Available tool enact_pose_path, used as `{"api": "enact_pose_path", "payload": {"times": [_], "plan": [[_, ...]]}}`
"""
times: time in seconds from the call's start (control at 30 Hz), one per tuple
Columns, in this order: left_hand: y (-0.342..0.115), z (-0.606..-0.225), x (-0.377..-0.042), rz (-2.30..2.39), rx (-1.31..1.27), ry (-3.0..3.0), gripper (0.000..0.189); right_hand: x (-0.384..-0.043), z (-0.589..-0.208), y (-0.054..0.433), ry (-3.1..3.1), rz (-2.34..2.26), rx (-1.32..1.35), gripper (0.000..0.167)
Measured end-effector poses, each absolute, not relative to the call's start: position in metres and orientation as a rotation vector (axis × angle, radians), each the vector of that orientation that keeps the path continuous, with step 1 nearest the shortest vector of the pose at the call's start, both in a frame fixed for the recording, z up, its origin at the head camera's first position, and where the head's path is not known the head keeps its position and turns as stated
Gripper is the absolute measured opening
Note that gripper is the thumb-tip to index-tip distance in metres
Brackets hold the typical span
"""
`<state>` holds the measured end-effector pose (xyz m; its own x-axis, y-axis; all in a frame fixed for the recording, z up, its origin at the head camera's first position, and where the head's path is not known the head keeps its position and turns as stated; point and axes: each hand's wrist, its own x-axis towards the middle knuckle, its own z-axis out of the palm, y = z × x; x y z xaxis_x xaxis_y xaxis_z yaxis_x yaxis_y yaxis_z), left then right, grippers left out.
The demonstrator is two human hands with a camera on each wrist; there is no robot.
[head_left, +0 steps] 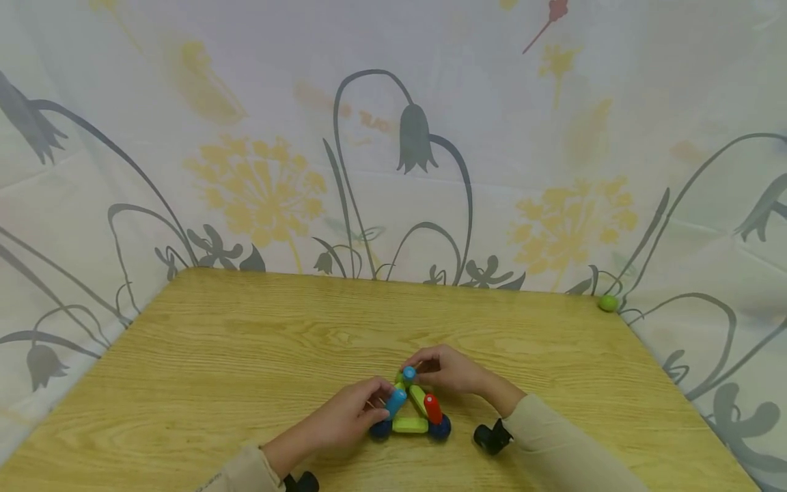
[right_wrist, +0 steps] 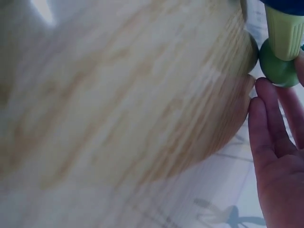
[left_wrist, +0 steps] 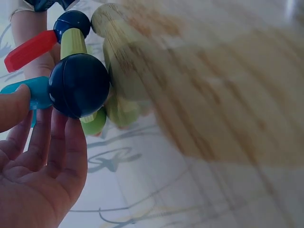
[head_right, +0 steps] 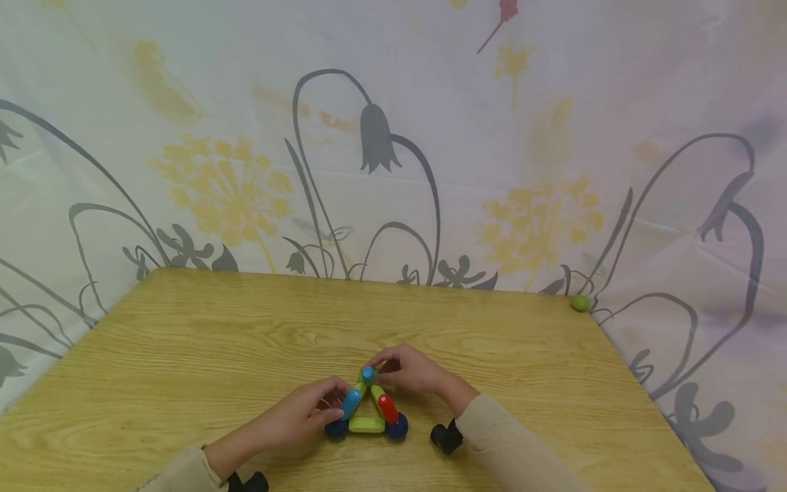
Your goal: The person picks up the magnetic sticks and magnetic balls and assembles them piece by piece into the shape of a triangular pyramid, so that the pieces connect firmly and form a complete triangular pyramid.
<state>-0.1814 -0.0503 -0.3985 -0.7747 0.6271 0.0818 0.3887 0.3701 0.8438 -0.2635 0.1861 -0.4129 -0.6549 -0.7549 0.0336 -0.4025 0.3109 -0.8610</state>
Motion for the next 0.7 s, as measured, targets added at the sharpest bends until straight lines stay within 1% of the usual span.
{"api": "enact_pose_path", "payload": {"times": [0.13, 0.23, 0.47, 0.7], "plan": [[-0.049, -0.4, -0.184, 1.365, 0.886, 2.356, 0.02, -0.269, -0.412, 0.194, 2.231, -1.242, -1.008, 0.032], [-0.047, -0.401, -0.186, 1.368, 0.879, 2.338, 0.02, -0.275, -0.413, 0.209, 2.321, -1.235, -0.95, 0.037], [-0.042, -0.407, -0.187, 1.369, 0.816, 2.279, 0.024, -0.288, -0.411, 0.278, 2.595, -1.313, -0.696, 0.036], [-0.045, -0.419, -0.181, 1.372, 0.743, 2.226, 0.022, -0.29, -0.421, 0.345, 2.838, -1.361, -0.335, 0.04]]}}
